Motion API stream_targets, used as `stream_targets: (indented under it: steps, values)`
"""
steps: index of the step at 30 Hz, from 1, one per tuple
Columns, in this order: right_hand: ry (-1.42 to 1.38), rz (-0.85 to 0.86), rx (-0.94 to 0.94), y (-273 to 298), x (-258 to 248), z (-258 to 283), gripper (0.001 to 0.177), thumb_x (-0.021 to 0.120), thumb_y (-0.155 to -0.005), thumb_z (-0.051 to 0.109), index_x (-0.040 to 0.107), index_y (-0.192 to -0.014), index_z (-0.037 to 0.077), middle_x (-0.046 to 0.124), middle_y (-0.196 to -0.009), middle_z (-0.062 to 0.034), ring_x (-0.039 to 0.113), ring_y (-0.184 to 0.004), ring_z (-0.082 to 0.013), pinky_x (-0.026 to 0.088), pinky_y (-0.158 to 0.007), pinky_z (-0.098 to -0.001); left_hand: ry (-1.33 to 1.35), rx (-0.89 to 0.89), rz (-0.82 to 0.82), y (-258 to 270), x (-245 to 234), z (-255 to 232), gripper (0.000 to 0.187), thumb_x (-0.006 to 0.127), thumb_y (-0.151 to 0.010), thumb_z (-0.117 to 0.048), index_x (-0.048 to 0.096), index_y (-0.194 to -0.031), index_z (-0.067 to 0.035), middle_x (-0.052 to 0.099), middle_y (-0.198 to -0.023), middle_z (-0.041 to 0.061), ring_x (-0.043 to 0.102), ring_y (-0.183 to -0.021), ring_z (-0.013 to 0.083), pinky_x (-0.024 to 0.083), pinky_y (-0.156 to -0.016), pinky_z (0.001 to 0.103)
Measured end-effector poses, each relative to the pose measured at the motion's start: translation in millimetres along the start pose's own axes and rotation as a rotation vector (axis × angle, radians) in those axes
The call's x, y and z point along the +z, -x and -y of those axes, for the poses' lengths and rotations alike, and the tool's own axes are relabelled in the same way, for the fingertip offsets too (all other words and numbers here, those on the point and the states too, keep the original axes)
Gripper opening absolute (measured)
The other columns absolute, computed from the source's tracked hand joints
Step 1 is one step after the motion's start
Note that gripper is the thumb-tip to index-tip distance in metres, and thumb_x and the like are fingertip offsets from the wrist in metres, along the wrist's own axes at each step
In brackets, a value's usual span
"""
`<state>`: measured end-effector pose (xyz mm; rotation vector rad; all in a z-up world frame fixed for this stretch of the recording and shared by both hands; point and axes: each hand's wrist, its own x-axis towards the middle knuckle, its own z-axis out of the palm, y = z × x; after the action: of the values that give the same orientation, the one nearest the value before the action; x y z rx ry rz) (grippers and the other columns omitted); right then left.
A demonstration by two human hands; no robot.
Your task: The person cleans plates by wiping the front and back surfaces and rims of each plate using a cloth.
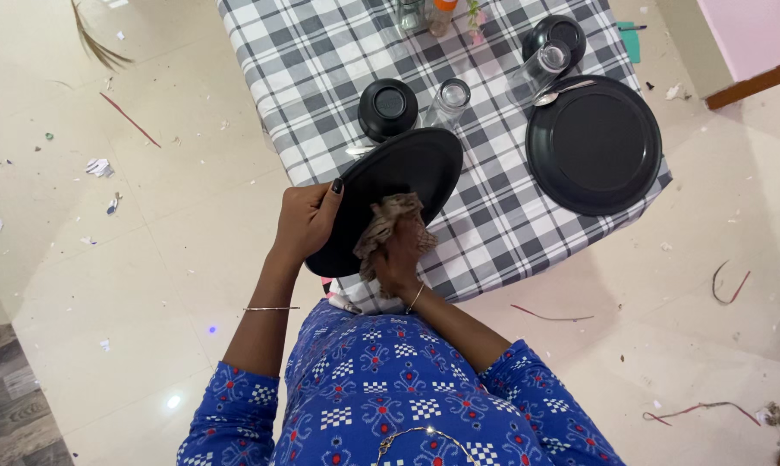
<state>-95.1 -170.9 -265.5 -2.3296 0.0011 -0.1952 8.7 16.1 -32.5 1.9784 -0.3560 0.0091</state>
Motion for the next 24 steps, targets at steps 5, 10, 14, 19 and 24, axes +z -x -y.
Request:
stream_targets:
  steps: [5, 10, 14, 19, 24]
  values:
    - [0.086, -0.085, -0.496, -48.3, -22.4, 53.8, 0.056, 0.056, -0.097, 0.032, 0.055, -0.144, 0.002, 0.039, -0.154, -0.0304, 0.025, -0.154, -0.0507, 0.015, -0.130, -0.0623, 0.013, 0.028, -0.017, 0.5, 3.7, -13.7, 0.044, 0.057, -0.107, -0.024, 0.062, -0.073, 0.004, 0.051, -0.051, 0.010, 0.042, -0.042, 0.0163, 0.034, -0.044, 0.035]
    - [0.136, -0.423, -0.447, -95.1, -39.9, 36.1, 0.068, 0.040, -0.106, 0.051, 0.052, -0.147, -0.001, 0.027, -0.165, -0.0260, 0.019, -0.156, -0.0482, 0.010, -0.130, -0.0608, 0.065, 0.028, 0.000, 6.1, 8.5, -12.1, 0.040, 0.056, -0.106, -0.023, 0.066, -0.078, 0.003, 0.052, -0.050, 0.010, 0.043, -0.041, 0.0154, 0.035, -0.042, 0.035]
    - [-0.060, -0.480, -0.231, -64.5, -30.1, -7.3, 0.055, 0.038, -0.106, 0.031, 0.053, -0.144, -0.005, 0.026, -0.165, -0.0323, 0.018, -0.158, -0.0522, 0.011, -0.131, -0.0619, 0.057, 0.041, -0.048, 18.6, 12.6, 3.2, 0.047, 0.055, -0.107, -0.023, 0.058, -0.068, 0.002, 0.048, -0.050, 0.009, 0.041, -0.042, 0.0156, 0.033, -0.044, 0.035]
    - [-0.017, -0.168, -0.015, -3.3, -16.6, 0.8, 0.060, 0.049, -0.097, 0.020, 0.047, -0.144, -0.016, 0.030, -0.159, -0.0382, 0.019, -0.152, -0.0564, 0.012, -0.126, -0.0618, 0.070, 0.064, -0.091, 19.1, 14.0, 13.4, 0.050, 0.055, -0.108, -0.025, 0.055, -0.066, 0.001, 0.045, -0.049, 0.008, 0.039, -0.042, 0.0151, 0.031, -0.044, 0.035]
    - [0.190, -0.033, -0.350, -9.7, -34.2, 64.8, 0.047, 0.058, -0.094, 0.029, 0.058, -0.131, 0.000, 0.030, -0.156, -0.0333, 0.016, -0.153, -0.0513, 0.010, -0.126, -0.0606, 0.064, -0.016, -0.079, 11.0, 16.9, 9.7, 0.054, 0.055, -0.109, -0.027, 0.054, -0.064, 0.002, 0.045, -0.047, 0.008, 0.038, -0.042, 0.0156, 0.030, -0.044, 0.036]
